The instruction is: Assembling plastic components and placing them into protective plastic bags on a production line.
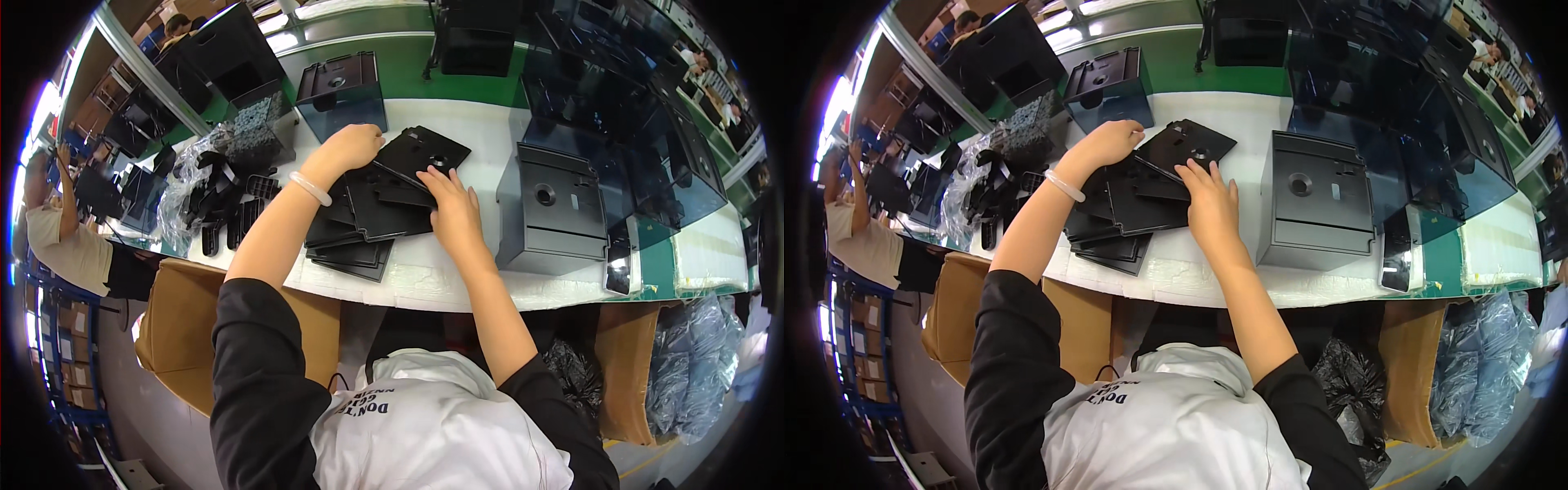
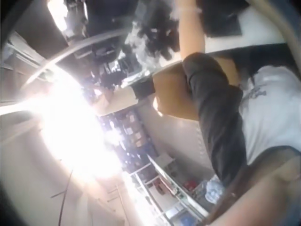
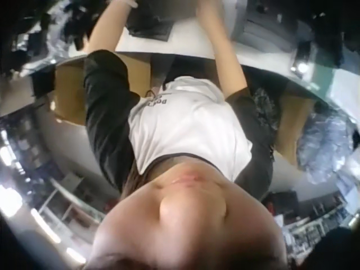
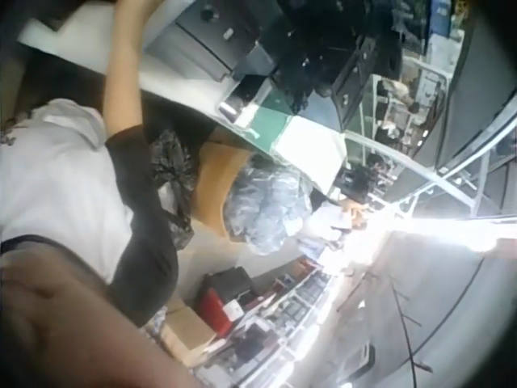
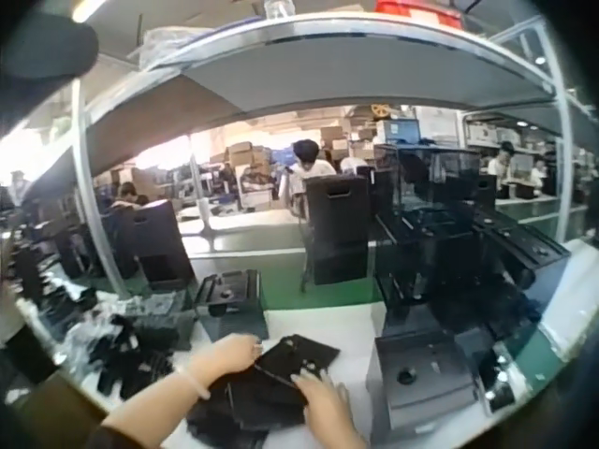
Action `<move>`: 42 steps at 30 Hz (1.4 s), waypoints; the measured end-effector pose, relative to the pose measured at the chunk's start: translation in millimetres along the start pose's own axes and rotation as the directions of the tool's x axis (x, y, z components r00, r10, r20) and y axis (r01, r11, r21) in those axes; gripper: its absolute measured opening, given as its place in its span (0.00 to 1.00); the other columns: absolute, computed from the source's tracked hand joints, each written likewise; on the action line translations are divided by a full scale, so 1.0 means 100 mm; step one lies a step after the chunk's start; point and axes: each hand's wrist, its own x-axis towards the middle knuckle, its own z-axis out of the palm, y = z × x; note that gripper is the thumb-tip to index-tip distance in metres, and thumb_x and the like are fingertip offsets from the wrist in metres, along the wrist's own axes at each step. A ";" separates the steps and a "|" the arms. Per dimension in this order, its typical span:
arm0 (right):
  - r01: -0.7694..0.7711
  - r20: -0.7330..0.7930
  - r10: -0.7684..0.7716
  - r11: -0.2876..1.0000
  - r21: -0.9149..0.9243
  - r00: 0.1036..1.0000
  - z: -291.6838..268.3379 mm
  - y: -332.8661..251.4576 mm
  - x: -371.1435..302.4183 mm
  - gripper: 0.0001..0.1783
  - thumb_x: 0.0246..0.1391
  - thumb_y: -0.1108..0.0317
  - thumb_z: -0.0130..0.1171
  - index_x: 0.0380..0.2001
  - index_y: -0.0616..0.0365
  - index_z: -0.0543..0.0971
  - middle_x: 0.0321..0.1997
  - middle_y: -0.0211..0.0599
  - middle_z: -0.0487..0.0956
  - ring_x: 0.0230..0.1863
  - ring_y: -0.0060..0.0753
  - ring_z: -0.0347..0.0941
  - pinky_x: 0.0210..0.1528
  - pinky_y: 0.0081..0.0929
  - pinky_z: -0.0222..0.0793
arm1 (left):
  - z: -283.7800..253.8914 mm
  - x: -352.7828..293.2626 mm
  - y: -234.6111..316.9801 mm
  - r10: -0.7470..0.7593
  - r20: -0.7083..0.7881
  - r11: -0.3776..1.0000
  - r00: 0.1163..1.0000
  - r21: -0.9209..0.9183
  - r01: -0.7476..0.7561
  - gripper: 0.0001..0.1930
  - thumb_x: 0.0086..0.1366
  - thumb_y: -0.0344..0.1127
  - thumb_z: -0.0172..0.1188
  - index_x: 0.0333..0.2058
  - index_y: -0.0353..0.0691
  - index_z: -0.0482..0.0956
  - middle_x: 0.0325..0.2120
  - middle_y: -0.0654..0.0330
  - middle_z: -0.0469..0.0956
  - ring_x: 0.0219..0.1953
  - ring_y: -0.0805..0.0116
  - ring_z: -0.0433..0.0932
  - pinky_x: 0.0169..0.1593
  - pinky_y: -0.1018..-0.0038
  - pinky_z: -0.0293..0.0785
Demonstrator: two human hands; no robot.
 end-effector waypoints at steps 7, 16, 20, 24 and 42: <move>0.149 -0.396 -0.060 0.969 0.195 0.916 -0.27 0.08 0.02 0.24 0.41 0.88 0.50 0.43 0.60 0.80 0.47 0.43 0.80 0.55 0.46 0.73 0.57 0.33 0.67 | 0.08 0.04 0.18 -0.250 -0.062 0.798 0.966 -0.578 0.169 0.26 0.65 0.53 0.50 0.41 0.30 0.77 0.30 0.47 0.80 0.34 0.57 0.82 0.42 0.64 0.76; 0.667 -0.092 -0.687 0.651 0.361 0.721 -0.67 -0.81 0.18 0.25 0.30 0.86 0.63 0.38 0.57 0.80 0.50 0.38 0.78 0.60 0.49 0.67 0.56 0.37 0.69 | -0.46 -1.97 0.30 -0.408 -0.091 -0.129 0.908 -0.979 -0.156 0.22 0.67 0.41 0.54 0.55 0.33 0.66 0.47 0.56 0.75 0.46 0.66 0.77 0.48 0.73 0.75; 0.614 0.071 -0.728 0.622 0.487 0.682 -0.33 -1.23 0.82 0.23 0.40 0.72 0.67 0.44 0.57 0.77 0.53 0.40 0.74 0.57 0.48 0.67 0.57 0.37 0.65 | -0.28 -3.01 0.08 -0.764 -0.212 -0.055 0.609 -0.920 -0.388 0.23 0.66 0.31 0.53 0.58 0.33 0.62 0.51 0.54 0.72 0.50 0.64 0.74 0.53 0.68 0.73; 0.444 0.390 -0.479 0.877 0.183 0.787 0.77 -1.17 1.53 0.24 0.46 0.65 0.65 0.48 0.59 0.75 0.47 0.47 0.76 0.51 0.50 0.72 0.52 0.38 0.68 | 0.08 -3.43 0.36 -0.936 -0.164 -0.013 0.313 -0.869 -0.494 0.22 0.64 0.27 0.51 0.57 0.35 0.63 0.50 0.55 0.72 0.50 0.62 0.74 0.53 0.66 0.74; -0.594 0.783 -0.421 0.510 0.622 0.458 -0.61 -1.58 0.79 0.26 0.52 0.75 0.58 0.55 0.53 0.66 0.30 0.38 0.77 0.16 0.28 0.75 0.15 0.20 0.73 | 0.25 -2.80 1.10 -0.908 -0.311 0.246 0.281 -0.938 -0.244 0.22 0.61 0.24 0.55 0.53 0.32 0.62 0.42 0.58 0.76 0.43 0.73 0.74 0.49 0.75 0.69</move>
